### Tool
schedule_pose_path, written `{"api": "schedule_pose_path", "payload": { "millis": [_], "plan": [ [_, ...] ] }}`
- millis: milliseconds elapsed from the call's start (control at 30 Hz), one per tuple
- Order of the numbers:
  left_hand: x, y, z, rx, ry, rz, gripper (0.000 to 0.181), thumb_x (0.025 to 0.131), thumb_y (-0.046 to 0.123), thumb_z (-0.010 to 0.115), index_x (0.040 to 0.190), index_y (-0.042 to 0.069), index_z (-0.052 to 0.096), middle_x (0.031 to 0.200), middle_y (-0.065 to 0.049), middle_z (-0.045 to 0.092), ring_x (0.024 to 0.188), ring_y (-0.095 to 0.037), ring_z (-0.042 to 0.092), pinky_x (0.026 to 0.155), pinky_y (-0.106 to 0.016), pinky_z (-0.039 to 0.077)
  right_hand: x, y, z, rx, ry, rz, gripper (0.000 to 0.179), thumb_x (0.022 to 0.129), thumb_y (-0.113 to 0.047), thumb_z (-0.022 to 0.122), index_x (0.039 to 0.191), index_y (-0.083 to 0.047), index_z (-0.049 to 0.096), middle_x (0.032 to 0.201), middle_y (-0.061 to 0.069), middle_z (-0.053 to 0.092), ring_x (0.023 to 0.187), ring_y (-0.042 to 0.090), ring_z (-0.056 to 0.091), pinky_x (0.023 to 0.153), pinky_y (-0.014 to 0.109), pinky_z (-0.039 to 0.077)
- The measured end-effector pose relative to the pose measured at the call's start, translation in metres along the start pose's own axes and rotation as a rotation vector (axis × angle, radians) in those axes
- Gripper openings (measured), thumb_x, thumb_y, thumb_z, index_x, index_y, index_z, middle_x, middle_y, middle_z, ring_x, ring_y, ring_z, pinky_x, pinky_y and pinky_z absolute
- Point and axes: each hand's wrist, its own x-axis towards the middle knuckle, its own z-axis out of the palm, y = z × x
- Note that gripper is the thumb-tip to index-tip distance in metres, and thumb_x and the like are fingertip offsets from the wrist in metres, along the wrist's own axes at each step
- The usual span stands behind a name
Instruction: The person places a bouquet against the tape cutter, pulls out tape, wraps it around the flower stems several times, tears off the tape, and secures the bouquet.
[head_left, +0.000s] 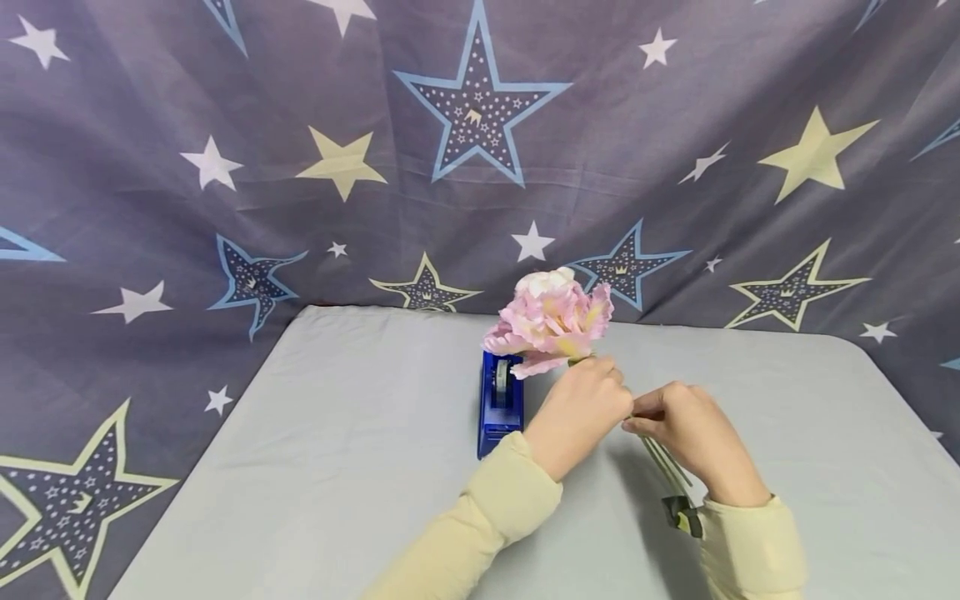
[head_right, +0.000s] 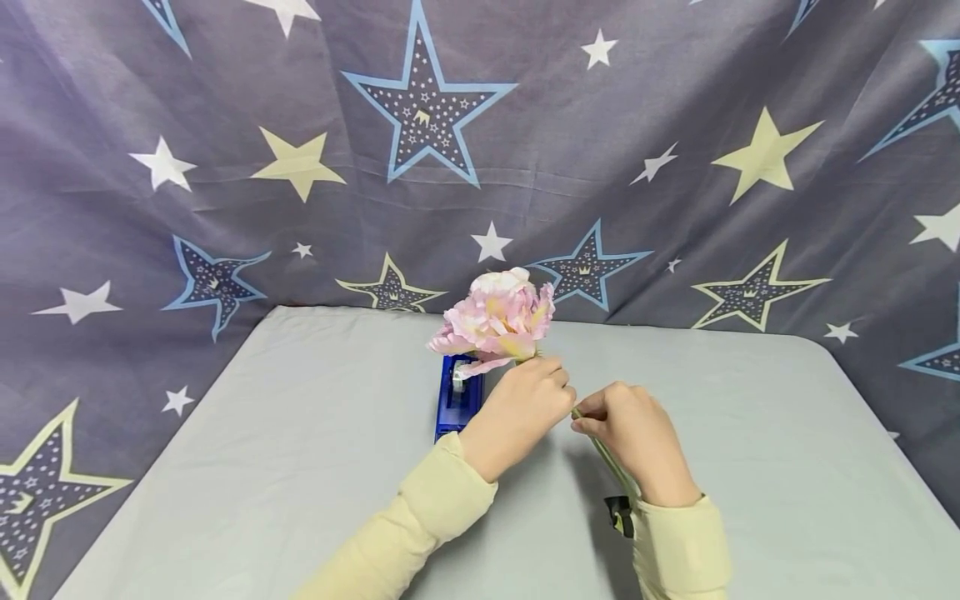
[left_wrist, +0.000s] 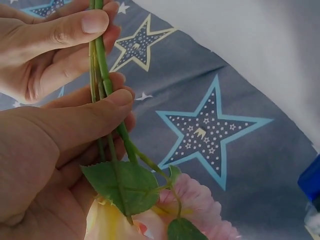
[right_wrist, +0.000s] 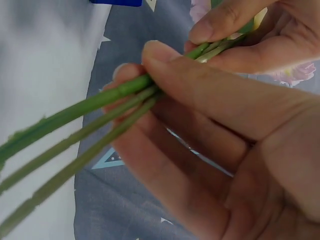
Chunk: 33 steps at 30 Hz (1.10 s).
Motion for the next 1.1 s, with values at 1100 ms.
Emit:
{"api": "schedule_pose_path", "payload": {
  "millis": [1100],
  "plan": [
    [-0.049, -0.027, -0.019, 0.038, -0.003, -0.011, 0.024, 0.083, 0.005, 0.069, 0.072, 0.025, 0.071, 0.068, 0.01, 0.063, 0.07, -0.011, 0.054, 0.068, -0.023, 0.042, 0.007, -0.03, 0.019, -0.003, 0.056, -0.038, 0.011, 0.081, -0.021, 0.081, 0.092, -0.019, 0.082, 0.087, -0.003, 0.077, 0.08, 0.017, 0.073, 0.071, 0.042, 0.056]
  ]
}}
